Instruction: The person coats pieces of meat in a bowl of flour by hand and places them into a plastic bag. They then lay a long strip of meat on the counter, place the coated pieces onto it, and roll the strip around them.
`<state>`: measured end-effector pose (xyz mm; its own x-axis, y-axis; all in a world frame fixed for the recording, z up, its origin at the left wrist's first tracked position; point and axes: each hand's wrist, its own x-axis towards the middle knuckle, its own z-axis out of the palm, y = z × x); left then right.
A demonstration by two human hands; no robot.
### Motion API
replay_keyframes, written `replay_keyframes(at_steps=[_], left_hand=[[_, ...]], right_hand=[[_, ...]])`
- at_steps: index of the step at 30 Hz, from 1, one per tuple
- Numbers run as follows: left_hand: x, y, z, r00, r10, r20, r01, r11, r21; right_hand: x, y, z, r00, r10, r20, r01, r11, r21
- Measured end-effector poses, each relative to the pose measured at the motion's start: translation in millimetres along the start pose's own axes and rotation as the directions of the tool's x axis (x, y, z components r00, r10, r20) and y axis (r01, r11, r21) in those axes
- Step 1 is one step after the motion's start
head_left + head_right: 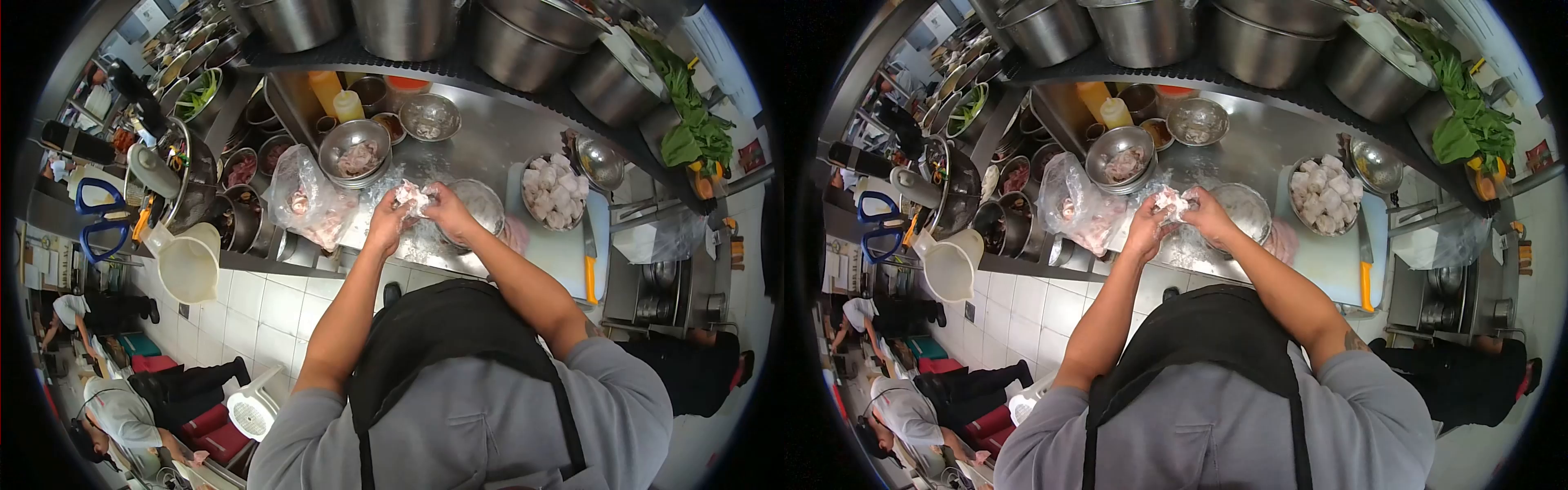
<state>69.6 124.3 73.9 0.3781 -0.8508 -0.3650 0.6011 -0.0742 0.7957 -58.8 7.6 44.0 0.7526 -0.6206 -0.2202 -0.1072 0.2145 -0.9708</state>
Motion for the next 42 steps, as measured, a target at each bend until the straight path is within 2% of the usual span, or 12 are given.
replay_keyframes(at_steps=[3, 6, 9, 15, 18, 21, 24, 28, 30, 32, 38, 42], left_hand=[[-3.9, 8.7, -5.3, 0.999, 0.021, 0.049, -0.027, 0.990, 0.137], [-3.1, 17.6, -14.5, 0.983, 0.041, 0.177, -0.107, 0.918, 0.381], [-3.1, 25.7, -18.2, 0.965, 0.026, 0.262, -0.151, 0.869, 0.472], [-16.2, 38.7, -9.8, 0.974, 0.112, 0.198, -0.216, 0.735, 0.642], [-2.6, 24.1, -25.8, 0.934, 0.161, 0.320, -0.326, 0.754, 0.570], [-5.6, 13.1, -22.6, 0.967, 0.088, 0.237, -0.119, 0.985, 0.123], [11.0, -0.9, -20.2, 0.996, -0.047, 0.071, 0.051, 0.997, -0.050], [56.3, -29.6, -31.3, 0.999, -0.041, -0.002, 0.041, 0.981, 0.189], [93.1, -58.6, -54.1, 0.989, 0.150, -0.010, -0.114, 0.794, 0.597], [77.5, -37.3, -37.9, 0.966, 0.257, 0.007, -0.125, 0.446, 0.886], [58.7, -39.3, -35.5, 0.903, 0.335, 0.270, -0.246, -0.113, 0.963], [44.7, -44.0, -39.5, 0.897, 0.213, 0.388, -0.332, -0.255, 0.908]], right_hand=[[-4.4, -20.3, -7.3, 0.963, -0.269, 0.025, 0.252, 0.864, -0.435], [0.9, -38.8, -11.1, 0.883, -0.426, 0.197, 0.468, 0.767, -0.439], [4.7, -64.3, -10.8, 0.902, -0.282, 0.327, 0.427, 0.693, -0.581], [13.5, -73.1, -8.2, 0.846, -0.285, 0.451, 0.533, 0.479, -0.697], [15.1, -74.8, -3.8, 0.959, -0.095, 0.267, 0.237, 0.785, -0.572], [30.9, -56.3, -8.6, 0.982, -0.041, 0.187, 0.106, 0.930, -0.352], [48.4, -46.3, -17.1, 0.977, -0.055, 0.208, 0.161, 0.825, -0.541], [82.3, -36.0, -28.5, 0.972, -0.080, 0.219, 0.221, 0.616, -0.756], [109.1, -15.8, -39.0, 0.980, -0.040, 0.195, 0.181, 0.587, -0.789], [126.3, 0.7, -44.7, 0.975, -0.074, 0.208, 0.217, 0.491, -0.844], [167.1, 24.1, -45.8, 0.973, -0.071, 0.219, 0.230, 0.354, -0.907], [162.2, 16.2, -46.2, 0.963, -0.074, 0.261, 0.271, 0.285, -0.919]])
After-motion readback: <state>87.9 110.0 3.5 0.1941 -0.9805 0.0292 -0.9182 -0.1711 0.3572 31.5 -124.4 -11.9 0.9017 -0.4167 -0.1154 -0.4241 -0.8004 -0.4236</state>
